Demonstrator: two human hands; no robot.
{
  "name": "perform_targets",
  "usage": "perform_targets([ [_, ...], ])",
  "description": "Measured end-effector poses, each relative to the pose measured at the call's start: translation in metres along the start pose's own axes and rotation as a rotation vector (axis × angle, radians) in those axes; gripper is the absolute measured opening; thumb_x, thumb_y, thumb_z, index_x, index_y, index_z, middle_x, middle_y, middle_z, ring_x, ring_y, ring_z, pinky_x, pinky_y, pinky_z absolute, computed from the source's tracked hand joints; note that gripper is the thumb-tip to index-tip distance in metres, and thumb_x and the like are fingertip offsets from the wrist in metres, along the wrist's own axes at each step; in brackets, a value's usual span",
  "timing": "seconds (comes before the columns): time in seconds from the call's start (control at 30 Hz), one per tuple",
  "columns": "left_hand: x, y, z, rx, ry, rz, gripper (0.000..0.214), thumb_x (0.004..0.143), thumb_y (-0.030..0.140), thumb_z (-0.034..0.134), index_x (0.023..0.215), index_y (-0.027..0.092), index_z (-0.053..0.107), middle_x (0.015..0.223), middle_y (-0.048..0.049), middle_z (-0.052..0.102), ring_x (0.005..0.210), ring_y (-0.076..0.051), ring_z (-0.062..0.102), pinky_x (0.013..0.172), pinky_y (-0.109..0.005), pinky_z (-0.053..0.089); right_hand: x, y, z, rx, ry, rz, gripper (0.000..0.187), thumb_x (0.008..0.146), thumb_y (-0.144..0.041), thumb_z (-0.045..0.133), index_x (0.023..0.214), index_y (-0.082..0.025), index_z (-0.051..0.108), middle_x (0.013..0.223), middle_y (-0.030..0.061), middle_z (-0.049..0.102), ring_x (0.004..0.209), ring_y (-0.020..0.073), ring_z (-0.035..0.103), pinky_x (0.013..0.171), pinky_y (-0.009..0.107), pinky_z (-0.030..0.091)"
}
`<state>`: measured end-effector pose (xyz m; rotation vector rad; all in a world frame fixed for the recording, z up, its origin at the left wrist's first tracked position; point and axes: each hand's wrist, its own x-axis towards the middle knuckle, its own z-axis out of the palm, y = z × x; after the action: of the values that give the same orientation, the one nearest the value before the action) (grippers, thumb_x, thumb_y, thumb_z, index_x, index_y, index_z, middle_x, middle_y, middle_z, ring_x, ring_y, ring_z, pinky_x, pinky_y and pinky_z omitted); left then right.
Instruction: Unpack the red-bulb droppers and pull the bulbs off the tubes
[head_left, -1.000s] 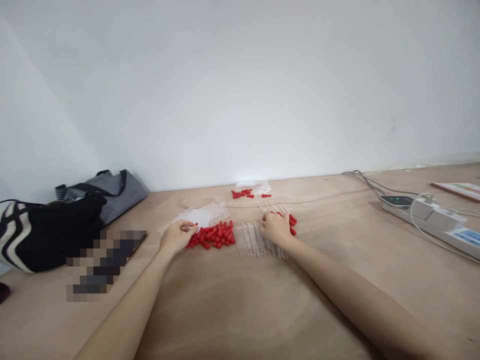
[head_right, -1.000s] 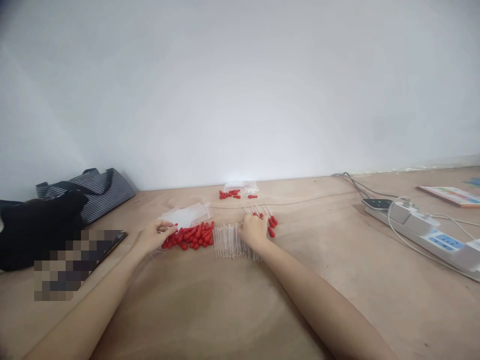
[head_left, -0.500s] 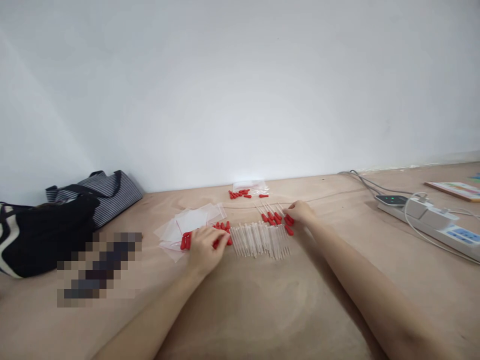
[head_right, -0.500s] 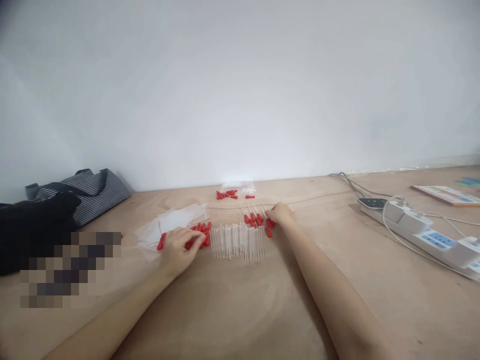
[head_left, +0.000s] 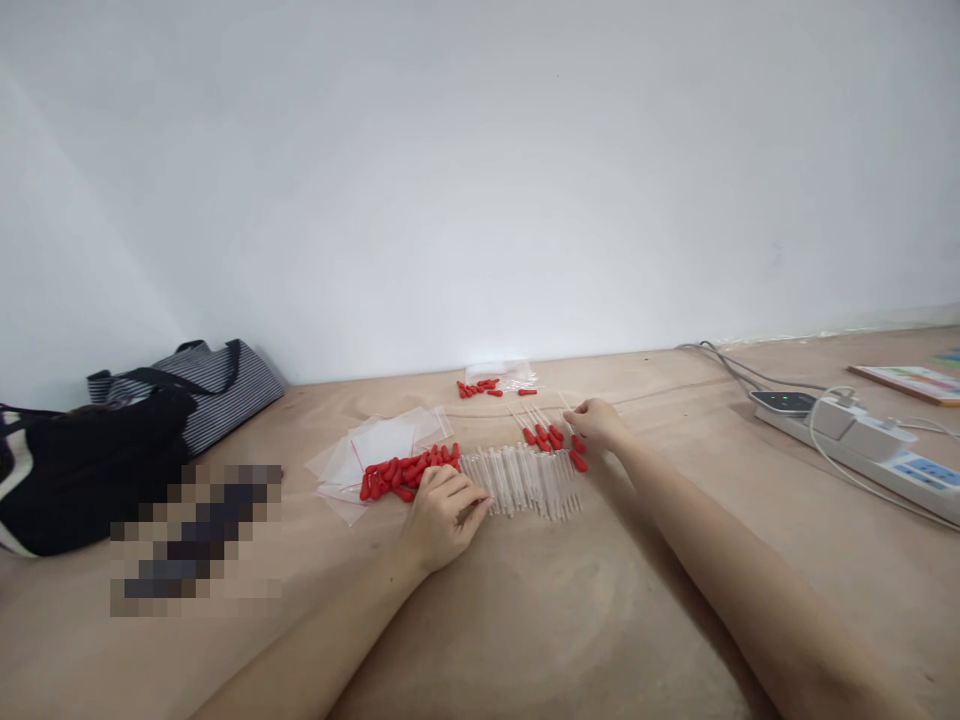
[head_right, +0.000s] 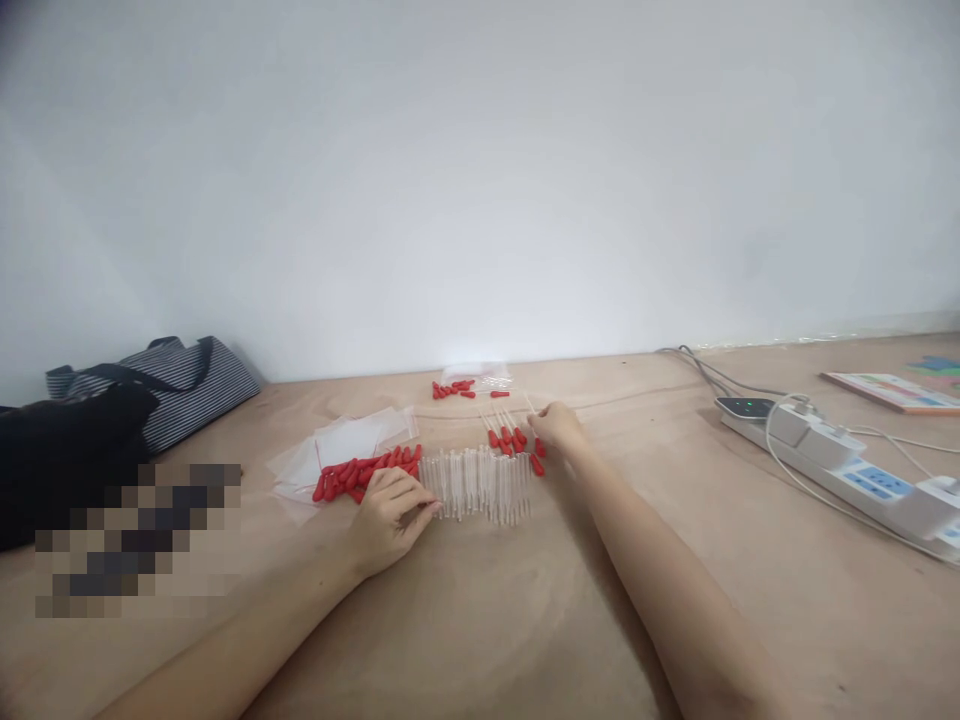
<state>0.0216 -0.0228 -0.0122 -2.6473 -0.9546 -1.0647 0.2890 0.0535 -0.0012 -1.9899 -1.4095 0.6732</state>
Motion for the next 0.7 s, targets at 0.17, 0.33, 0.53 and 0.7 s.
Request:
perform_targets([
  [0.17,0.003,0.003,0.0,-0.019,0.02,-0.029,0.014,0.081,0.026,0.05,0.079,0.021,0.063,0.067,-0.0003,0.064,0.07,-0.015,0.052,0.073,-0.033,0.034,-0.032,-0.012,0.009,0.29,-0.07,-0.195,0.008,0.075,-0.027,0.046,0.075,-0.019,0.047,0.07,0.0029,0.064,0.06,0.0136,0.06,0.053,0.024,0.044],
  [0.33,0.009,0.014,0.01,0.013,0.088,-0.114,0.022,0.08,0.03,0.052,0.097,0.02,0.061,0.083,-0.0031,0.068,0.082,-0.018,0.054,0.08,-0.036,0.033,-0.075,-0.024,0.034,0.562,-0.194,-0.351,0.016,0.07,-0.023,0.049,0.08,-0.021,0.037,0.058,-0.0046,0.057,0.056,0.0124,0.06,0.058,0.026,0.047],
  [0.53,0.011,0.023,0.017,0.034,0.143,-0.159,0.018,0.081,0.028,0.052,0.094,0.021,0.062,0.076,-0.0012,0.069,0.075,-0.017,0.055,0.079,-0.037,0.03,-0.093,-0.03,0.057,0.812,-0.341,-0.465,0.019,0.069,-0.028,0.051,0.074,-0.024,0.033,0.059,-0.0051,0.055,0.058,0.0137,0.058,0.065,0.032,0.047],
  [0.7,0.01,0.019,0.013,0.107,0.179,-0.177,0.012,0.08,0.025,0.052,0.08,0.022,0.064,0.072,-0.0004,0.068,0.074,-0.018,0.055,0.078,-0.039,0.027,-0.091,-0.018,0.039,0.56,0.118,-0.549,0.032,0.072,-0.038,0.053,0.096,-0.021,0.04,0.088,0.0059,0.06,0.082,0.0187,0.057,0.074,0.034,0.042],
])
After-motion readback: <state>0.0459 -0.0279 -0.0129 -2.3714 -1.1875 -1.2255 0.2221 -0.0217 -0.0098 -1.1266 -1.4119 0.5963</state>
